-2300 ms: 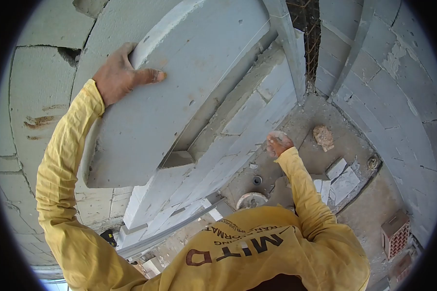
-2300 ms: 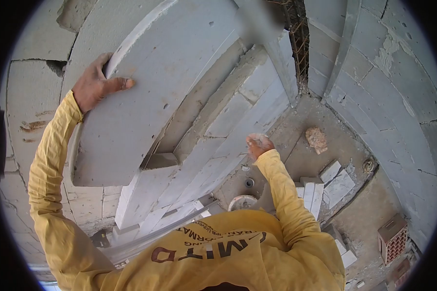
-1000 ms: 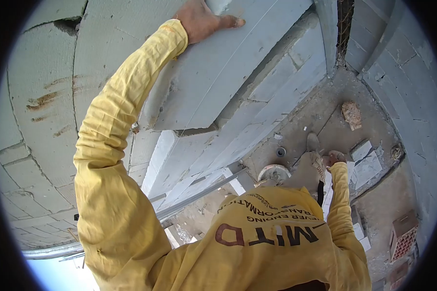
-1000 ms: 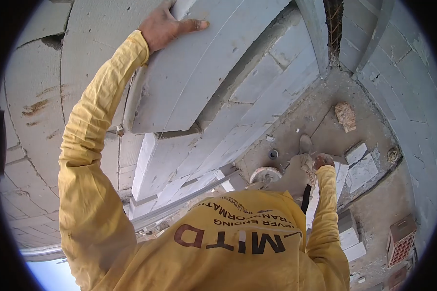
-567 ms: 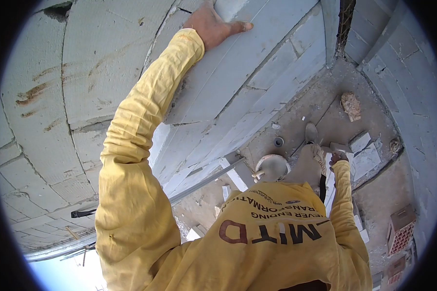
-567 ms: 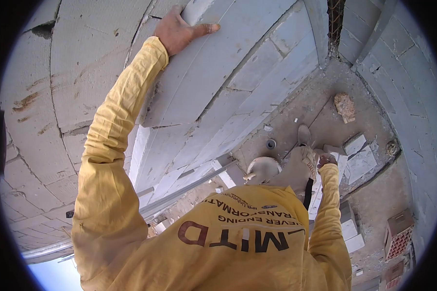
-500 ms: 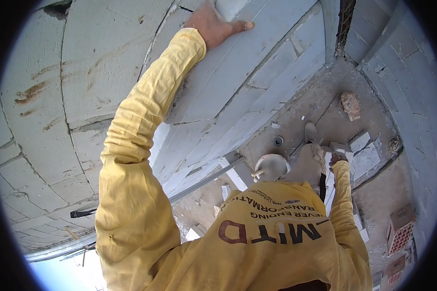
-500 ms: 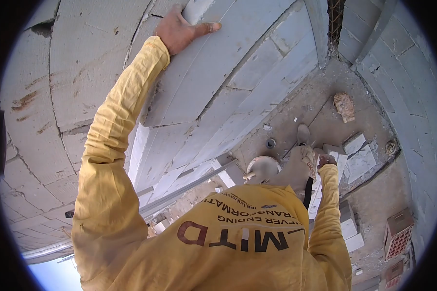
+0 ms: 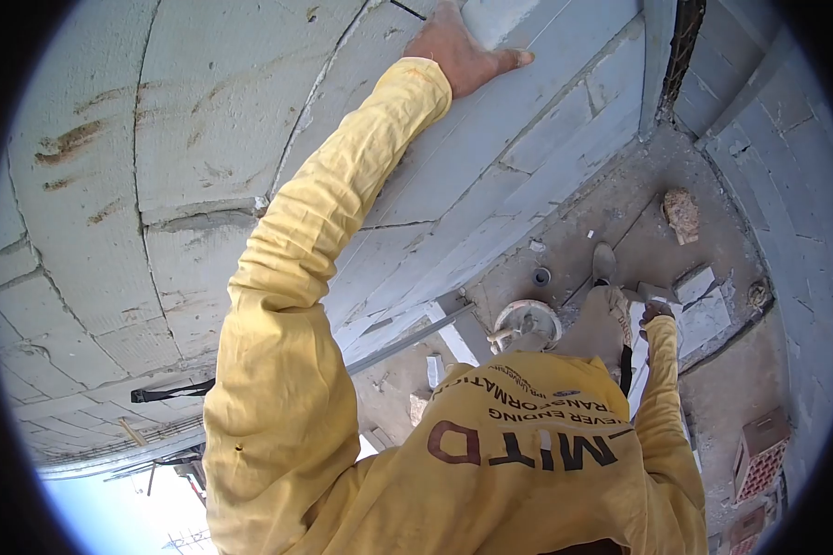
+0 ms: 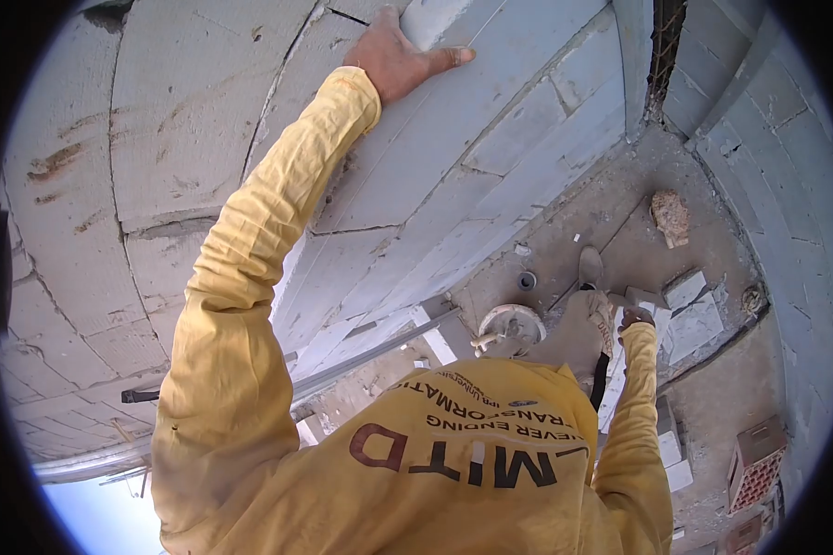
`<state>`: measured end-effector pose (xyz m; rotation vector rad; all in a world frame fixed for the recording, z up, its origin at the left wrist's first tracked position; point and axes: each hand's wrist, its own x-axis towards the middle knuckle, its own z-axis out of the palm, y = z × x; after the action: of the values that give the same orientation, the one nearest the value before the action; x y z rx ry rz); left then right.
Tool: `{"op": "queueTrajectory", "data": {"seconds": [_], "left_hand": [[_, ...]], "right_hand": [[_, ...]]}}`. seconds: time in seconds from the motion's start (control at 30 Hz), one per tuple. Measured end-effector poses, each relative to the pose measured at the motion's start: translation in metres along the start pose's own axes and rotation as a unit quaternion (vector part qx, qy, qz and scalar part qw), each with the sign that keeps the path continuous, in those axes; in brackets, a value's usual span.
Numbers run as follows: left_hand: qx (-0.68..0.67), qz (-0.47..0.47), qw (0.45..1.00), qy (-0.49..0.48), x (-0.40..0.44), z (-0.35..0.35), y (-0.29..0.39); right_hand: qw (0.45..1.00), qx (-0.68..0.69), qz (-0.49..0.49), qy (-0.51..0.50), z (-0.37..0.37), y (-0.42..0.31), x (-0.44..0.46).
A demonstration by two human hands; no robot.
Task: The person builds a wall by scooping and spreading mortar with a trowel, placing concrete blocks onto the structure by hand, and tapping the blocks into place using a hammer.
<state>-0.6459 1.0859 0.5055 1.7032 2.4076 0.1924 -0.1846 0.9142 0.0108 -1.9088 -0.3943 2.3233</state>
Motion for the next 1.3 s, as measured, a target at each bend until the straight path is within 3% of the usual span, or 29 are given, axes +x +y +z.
{"op": "queueTrajectory", "data": {"seconds": [0.07, 0.1, 0.13, 0.27, 0.37, 0.43, 0.5, 0.53, 0.6, 0.7, 0.8, 0.87, 0.9, 0.97, 1.03, 1.1, 1.2, 1.3], "left_hand": [[0.005, -0.022, 1.000, -0.013, 0.002, 0.006, -0.019], [0.001, -0.026, 1.000, -0.011, -0.001, 0.009, -0.028], [-0.004, -0.031, 0.999, -0.009, -0.004, 0.012, -0.040], [-0.063, -0.080, 0.994, -0.041, -0.043, -0.011, -0.057], [-0.078, -0.066, 0.989, -0.109, -0.076, -0.029, -0.092], [-0.030, -0.041, 0.989, -0.141, -0.106, -0.040, -0.107], [0.008, -0.038, 0.986, -0.164, -0.140, -0.047, -0.115], [0.020, -0.040, 0.986, -0.162, -0.153, -0.047, -0.118], [0.008, -0.057, 0.988, -0.146, -0.169, -0.040, -0.125], [0.038, -0.070, 0.990, -0.120, -0.177, -0.028, -0.128], [0.066, -0.067, 0.991, -0.100, -0.181, -0.023, -0.131], [0.080, -0.052, 0.992, -0.088, -0.182, -0.020, -0.134], [0.088, -0.036, 0.992, -0.082, -0.182, -0.019, -0.137], [0.105, -0.031, 0.991, -0.082, -0.182, -0.017, -0.135], [0.078, -0.032, 0.994, -0.075, -0.182, -0.019, -0.131], [0.064, -0.025, 0.996, -0.055, -0.191, -0.021, -0.136], [0.078, 0.051, 0.995, -0.037, -0.185, -0.008, -0.148], [0.009, 0.159, 0.987, -0.024, -0.166, 0.008, -0.180]], "right_hand": [[1.000, 0.023, -0.006, -0.021, 0.014, -0.018, -0.003], [0.983, -0.144, -0.043, 0.107, 0.039, -0.030, -0.008], [0.970, -0.191, -0.062, 0.138, 0.054, -0.040, -0.006], [0.972, -0.159, -0.171, 0.005, 0.050, -0.061, 0.048], [0.956, -0.120, -0.252, -0.094, 0.042, -0.061, 0.116], [0.919, -0.197, -0.342, -0.010, 0.059, -0.060, 0.126], [0.882, -0.280, -0.371, 0.071, 0.092, -0.079, 0.080], [0.870, -0.325, -0.356, 0.105, 0.116, -0.099, 0.030], [0.934, -0.221, -0.280, 0.002, 0.129, -0.112, 0.027], [0.905, -0.304, -0.292, 0.053, 0.160, -0.117, 0.046], [0.947, -0.230, -0.226, 0.006, 0.173, -0.102, 0.099], [0.945, -0.211, -0.249, -0.020, 0.172, -0.095, 0.066], [0.922, -0.234, -0.309, -0.005, 0.168, -0.081, 0.014], [0.796, -0.537, -0.268, 0.079, 0.113, -0.025, 0.138], [0.902, -0.395, -0.083, 0.152, 0.053, 0.008, 0.109], [0.950, -0.214, 0.115, 0.195, -0.004, 0.056, 0.082], [0.943, -0.198, 0.163, 0.215, -0.107, 0.182, 0.061], [0.862, -0.448, 0.184, 0.153, -0.152, 0.355, 0.006]]}}
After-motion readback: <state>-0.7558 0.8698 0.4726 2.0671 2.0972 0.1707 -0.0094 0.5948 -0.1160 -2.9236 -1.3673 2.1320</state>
